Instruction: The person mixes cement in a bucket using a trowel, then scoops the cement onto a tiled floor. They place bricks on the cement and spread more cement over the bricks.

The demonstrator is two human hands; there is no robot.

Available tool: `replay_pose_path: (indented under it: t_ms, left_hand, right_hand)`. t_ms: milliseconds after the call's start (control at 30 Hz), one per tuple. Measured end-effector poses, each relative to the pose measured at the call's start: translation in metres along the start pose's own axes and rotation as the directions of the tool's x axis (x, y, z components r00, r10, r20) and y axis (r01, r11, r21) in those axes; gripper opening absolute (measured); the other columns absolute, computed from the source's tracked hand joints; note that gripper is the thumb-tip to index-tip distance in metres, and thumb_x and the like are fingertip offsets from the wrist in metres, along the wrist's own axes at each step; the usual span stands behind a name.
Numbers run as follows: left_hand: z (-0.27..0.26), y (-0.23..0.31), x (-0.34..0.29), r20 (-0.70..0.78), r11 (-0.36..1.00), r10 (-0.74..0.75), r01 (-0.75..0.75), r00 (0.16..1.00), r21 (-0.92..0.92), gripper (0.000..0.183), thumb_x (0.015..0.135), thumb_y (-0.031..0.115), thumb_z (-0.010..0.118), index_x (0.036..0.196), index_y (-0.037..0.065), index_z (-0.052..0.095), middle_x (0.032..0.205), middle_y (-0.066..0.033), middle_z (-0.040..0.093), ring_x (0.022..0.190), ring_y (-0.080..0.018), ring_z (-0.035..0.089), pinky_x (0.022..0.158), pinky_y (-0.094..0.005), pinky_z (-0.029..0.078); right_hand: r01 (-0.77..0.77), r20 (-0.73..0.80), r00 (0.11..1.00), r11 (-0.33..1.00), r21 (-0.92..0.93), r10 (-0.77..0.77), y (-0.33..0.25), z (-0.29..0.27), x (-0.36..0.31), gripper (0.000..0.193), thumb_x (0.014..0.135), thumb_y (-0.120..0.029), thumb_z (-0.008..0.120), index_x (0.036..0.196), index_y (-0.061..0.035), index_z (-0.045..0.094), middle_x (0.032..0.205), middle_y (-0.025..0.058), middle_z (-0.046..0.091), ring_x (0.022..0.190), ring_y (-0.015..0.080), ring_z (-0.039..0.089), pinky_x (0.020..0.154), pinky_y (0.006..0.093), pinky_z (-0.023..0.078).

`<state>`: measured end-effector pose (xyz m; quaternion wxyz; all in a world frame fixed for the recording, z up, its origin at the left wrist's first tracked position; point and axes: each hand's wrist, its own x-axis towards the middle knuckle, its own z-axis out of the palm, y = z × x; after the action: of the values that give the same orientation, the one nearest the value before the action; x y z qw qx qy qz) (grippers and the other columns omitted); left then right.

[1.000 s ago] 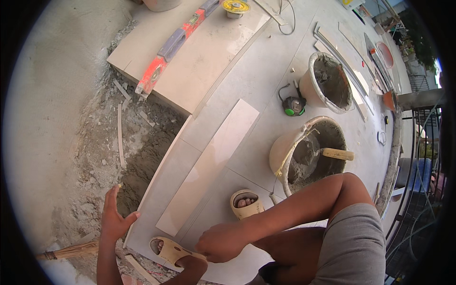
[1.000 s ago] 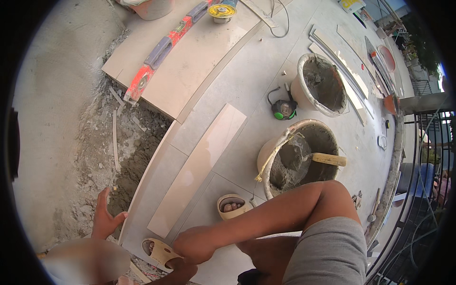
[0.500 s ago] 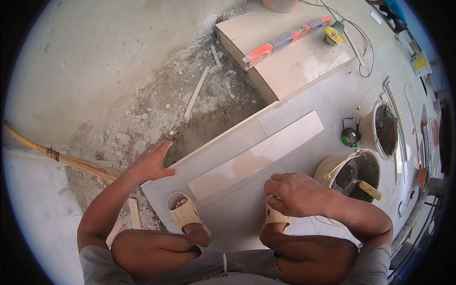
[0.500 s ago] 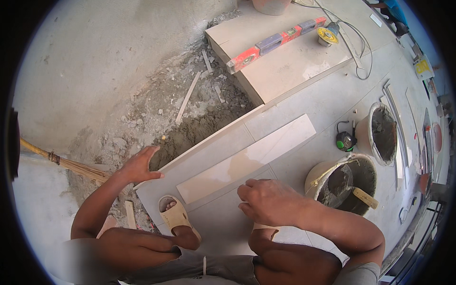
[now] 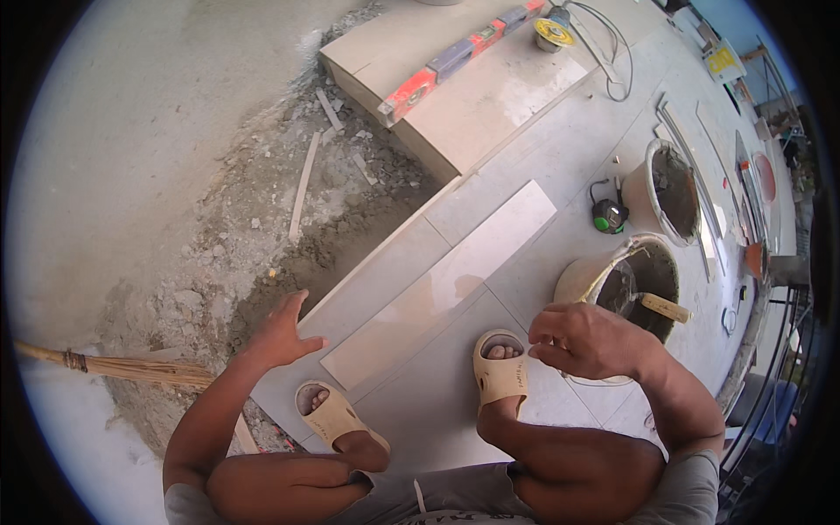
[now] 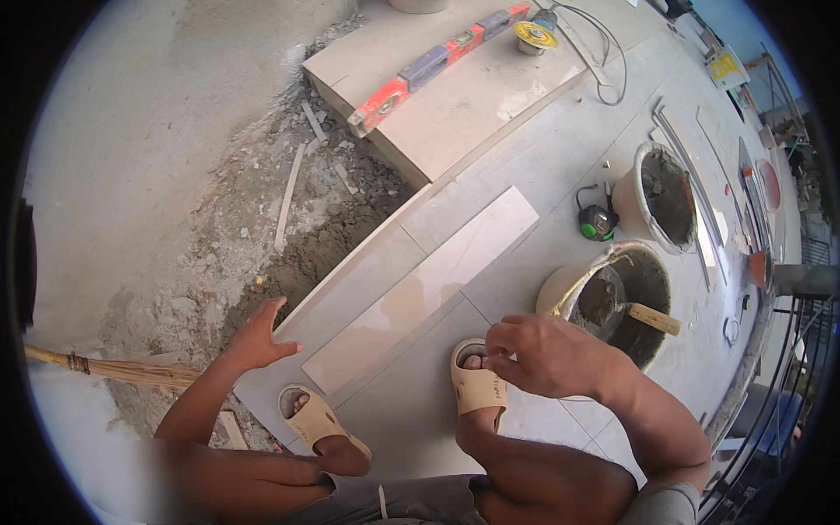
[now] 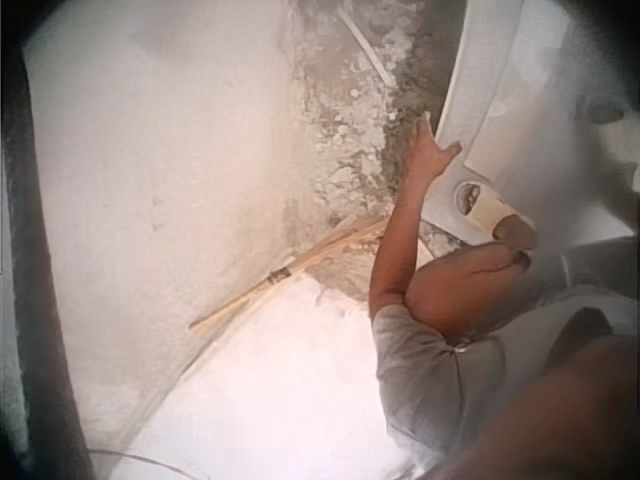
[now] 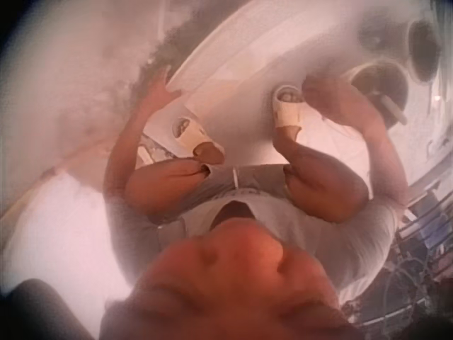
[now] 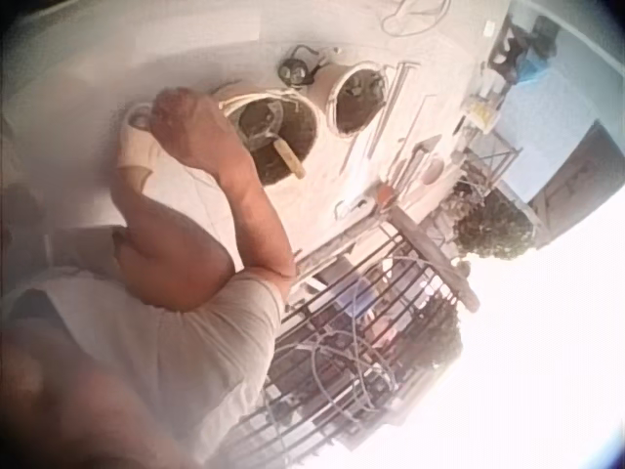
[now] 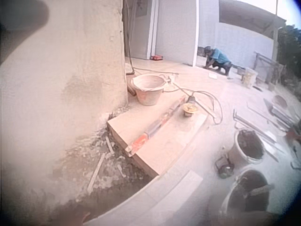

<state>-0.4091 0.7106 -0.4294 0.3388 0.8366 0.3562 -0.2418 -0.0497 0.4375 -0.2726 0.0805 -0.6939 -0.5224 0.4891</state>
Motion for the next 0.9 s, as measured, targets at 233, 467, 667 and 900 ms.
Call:
replay_pose_path:
  t_ms: [233, 467, 667, 900]
  left_hand:
    - [-0.019, 0.015, 0.015, -0.379, 0.954, 0.300, -0.282, 0.876, 0.104, 0.079, 0.078, 0.027, 0.080, 0.141, -0.002, 0.043, 0.141, -0.0249, 0.045, 0.134, -0.0408, 0.044, 0.110, -0.0476, 0.039]
    - [-0.005, 0.157, 0.039, 0.094, 0.762, 0.646, -0.634, 0.757, -0.128, 0.058, 0.088, 0.034, 0.074, 0.127, -0.003, 0.051, 0.122, -0.0203, 0.056, 0.115, -0.0325, 0.059, 0.098, -0.0418, 0.048]
    - [0.102, 0.299, 0.073, 0.089, 0.681, 0.606, -0.457, 0.791, -0.572, 0.077, 0.093, 0.055, 0.062, 0.132, -0.009, 0.044, 0.121, -0.0289, 0.060, 0.112, -0.0357, 0.062, 0.095, -0.0428, 0.050]
    - [0.172, 0.356, 0.067, -0.167, 0.443, 0.454, -0.384, 0.876, -0.810, 0.046, 0.103, 0.042, 0.051, 0.102, -0.004, 0.049, 0.081, -0.0223, 0.060, 0.074, -0.0394, 0.059, 0.073, -0.0459, 0.048]
  right_hand:
    - [-0.575, -0.582, 0.695, 0.813, -0.097, 0.422, 0.089, -0.038, -0.108, 0.013, 0.083, -0.009, 0.067, 0.091, 0.0010, 0.068, 0.088, 0.0163, 0.065, 0.088, 0.0334, 0.065, 0.079, 0.0414, 0.052]
    - [-0.738, -0.654, 0.642, 0.556, -0.383, 0.401, 0.185, 0.041, -0.112, 0.025, 0.081, -0.009, 0.063, 0.106, -0.0046, 0.064, 0.109, 0.0142, 0.060, 0.110, 0.0308, 0.055, 0.098, 0.0440, 0.041]
    - [-0.736, -0.702, 0.654, 0.452, -0.505, 0.281, 0.238, 0.047, -0.077, 0.023, 0.089, -0.011, 0.050, 0.109, -0.0038, 0.058, 0.106, 0.0168, 0.058, 0.103, 0.0328, 0.055, 0.092, 0.0432, 0.044]
    - [-0.731, -0.703, 0.634, 0.545, -0.410, 0.321, 0.225, 0.046, -0.095, 0.034, 0.079, -0.006, 0.063, 0.112, -0.0018, 0.055, 0.102, 0.0181, 0.059, 0.105, 0.0383, 0.056, 0.088, 0.0493, 0.044]
